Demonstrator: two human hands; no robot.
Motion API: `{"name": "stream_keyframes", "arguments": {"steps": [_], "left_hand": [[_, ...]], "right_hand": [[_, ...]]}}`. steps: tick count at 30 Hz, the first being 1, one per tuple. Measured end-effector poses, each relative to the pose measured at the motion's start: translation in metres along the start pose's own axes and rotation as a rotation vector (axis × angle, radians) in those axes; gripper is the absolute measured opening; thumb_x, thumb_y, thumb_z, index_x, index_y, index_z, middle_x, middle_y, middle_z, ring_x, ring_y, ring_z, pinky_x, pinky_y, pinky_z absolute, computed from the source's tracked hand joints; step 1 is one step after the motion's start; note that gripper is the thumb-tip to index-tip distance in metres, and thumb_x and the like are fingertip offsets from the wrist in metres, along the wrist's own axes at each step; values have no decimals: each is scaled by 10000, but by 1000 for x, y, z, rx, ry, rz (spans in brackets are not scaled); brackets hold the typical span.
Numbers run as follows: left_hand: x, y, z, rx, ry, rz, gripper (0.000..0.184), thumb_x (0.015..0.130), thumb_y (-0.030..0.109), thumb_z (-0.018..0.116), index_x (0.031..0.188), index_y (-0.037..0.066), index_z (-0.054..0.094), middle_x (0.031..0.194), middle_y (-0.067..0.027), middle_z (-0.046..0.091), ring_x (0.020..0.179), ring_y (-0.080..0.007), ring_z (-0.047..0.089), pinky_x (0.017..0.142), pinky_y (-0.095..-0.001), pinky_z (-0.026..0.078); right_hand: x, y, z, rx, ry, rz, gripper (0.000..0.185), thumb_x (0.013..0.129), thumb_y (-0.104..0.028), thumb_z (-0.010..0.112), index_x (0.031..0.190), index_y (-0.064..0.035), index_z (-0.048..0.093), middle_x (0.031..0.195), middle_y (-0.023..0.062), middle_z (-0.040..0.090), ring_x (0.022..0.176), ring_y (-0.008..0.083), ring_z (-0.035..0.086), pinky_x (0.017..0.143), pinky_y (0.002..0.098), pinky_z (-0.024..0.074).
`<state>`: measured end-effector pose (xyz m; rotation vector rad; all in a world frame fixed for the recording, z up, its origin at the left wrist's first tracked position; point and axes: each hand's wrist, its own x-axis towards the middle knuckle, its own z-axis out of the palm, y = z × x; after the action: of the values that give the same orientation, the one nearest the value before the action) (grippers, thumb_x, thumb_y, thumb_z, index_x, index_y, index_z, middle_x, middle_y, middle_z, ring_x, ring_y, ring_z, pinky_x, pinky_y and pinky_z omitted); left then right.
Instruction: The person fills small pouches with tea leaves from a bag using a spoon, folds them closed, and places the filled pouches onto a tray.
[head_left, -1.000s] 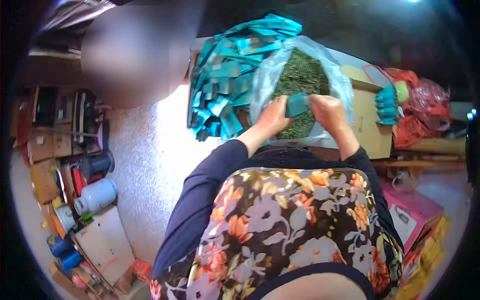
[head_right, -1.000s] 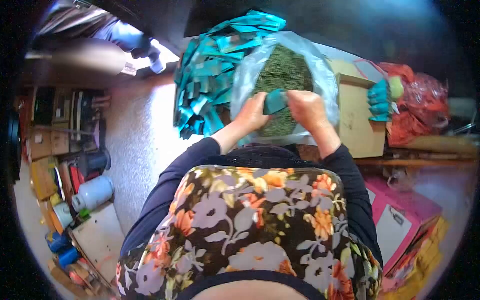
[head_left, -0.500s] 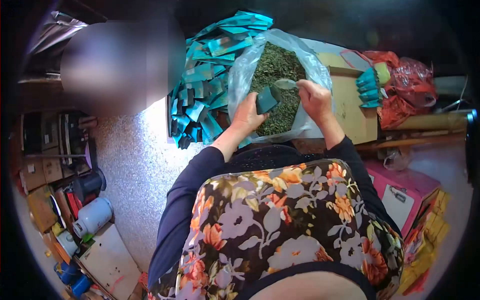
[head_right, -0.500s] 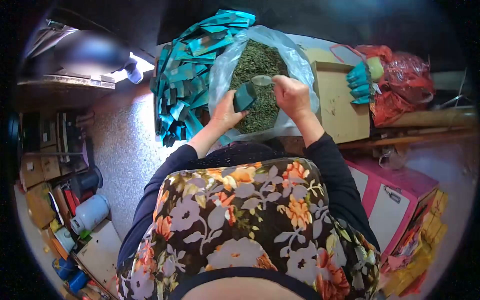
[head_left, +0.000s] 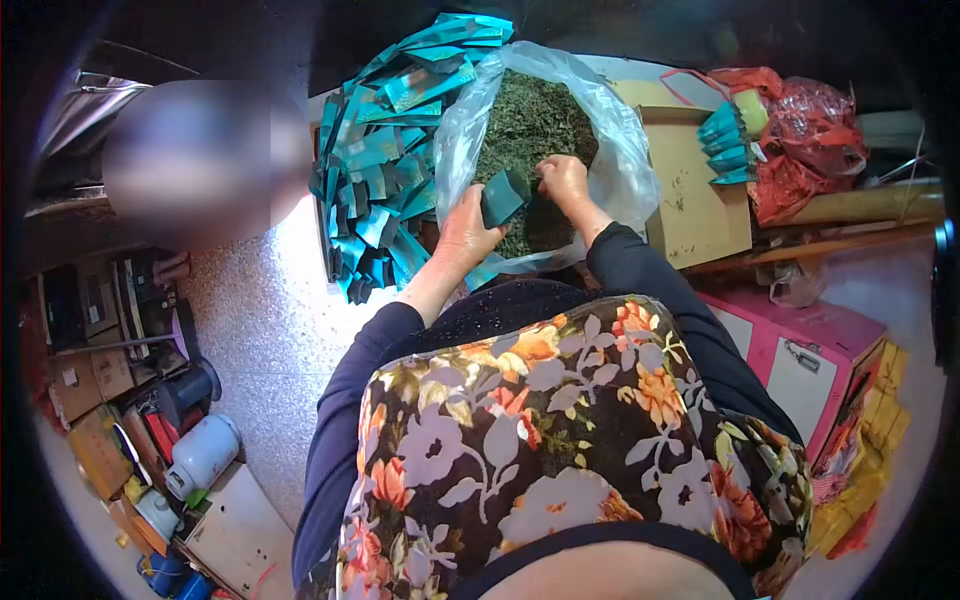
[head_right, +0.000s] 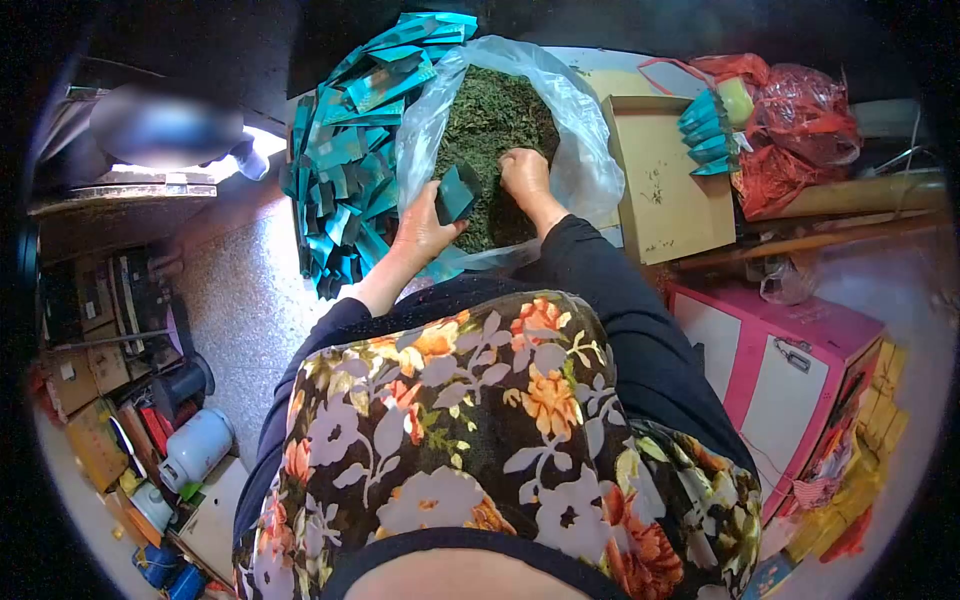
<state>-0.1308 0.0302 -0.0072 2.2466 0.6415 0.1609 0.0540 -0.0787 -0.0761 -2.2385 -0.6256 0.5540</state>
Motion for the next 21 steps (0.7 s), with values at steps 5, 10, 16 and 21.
{"name": "stream_keyframes", "arguments": {"steps": [5,10,16,21], "left_hand": [[1,10,-6,-14,-78,-59,655,662,177,781,1189,27,423,1053,-244,575,1020,-403,554,856,-432,455],[4,11,1,28,-69,-63,685,643,223,793,1197,32,438,1039,-240,587,1007,-385,569,840,-418,462],[11,17,3,72,-90,-76,688,649,238,785,1204,34,435,1066,-235,583,1018,-378,568,857,-413,456],[18,35,-5,43,-123,-117,663,645,225,788,1184,44,446,1045,-226,592,996,-385,572,840,-423,460]], "right_hand": [[-12,-31,-41,596,-141,293,232,826,-90,468,920,-5,662,609,74,592,418,113,470,383,243,369],[-14,-30,-69,684,-156,249,227,826,-80,465,922,-13,660,605,62,583,425,101,474,385,229,361],[-23,-43,-107,660,-144,132,229,841,-96,474,911,-15,677,584,37,572,422,74,460,390,207,354],[-30,-63,-123,388,-122,-22,243,799,-129,500,898,-23,695,560,13,574,439,57,458,412,197,350]]}}
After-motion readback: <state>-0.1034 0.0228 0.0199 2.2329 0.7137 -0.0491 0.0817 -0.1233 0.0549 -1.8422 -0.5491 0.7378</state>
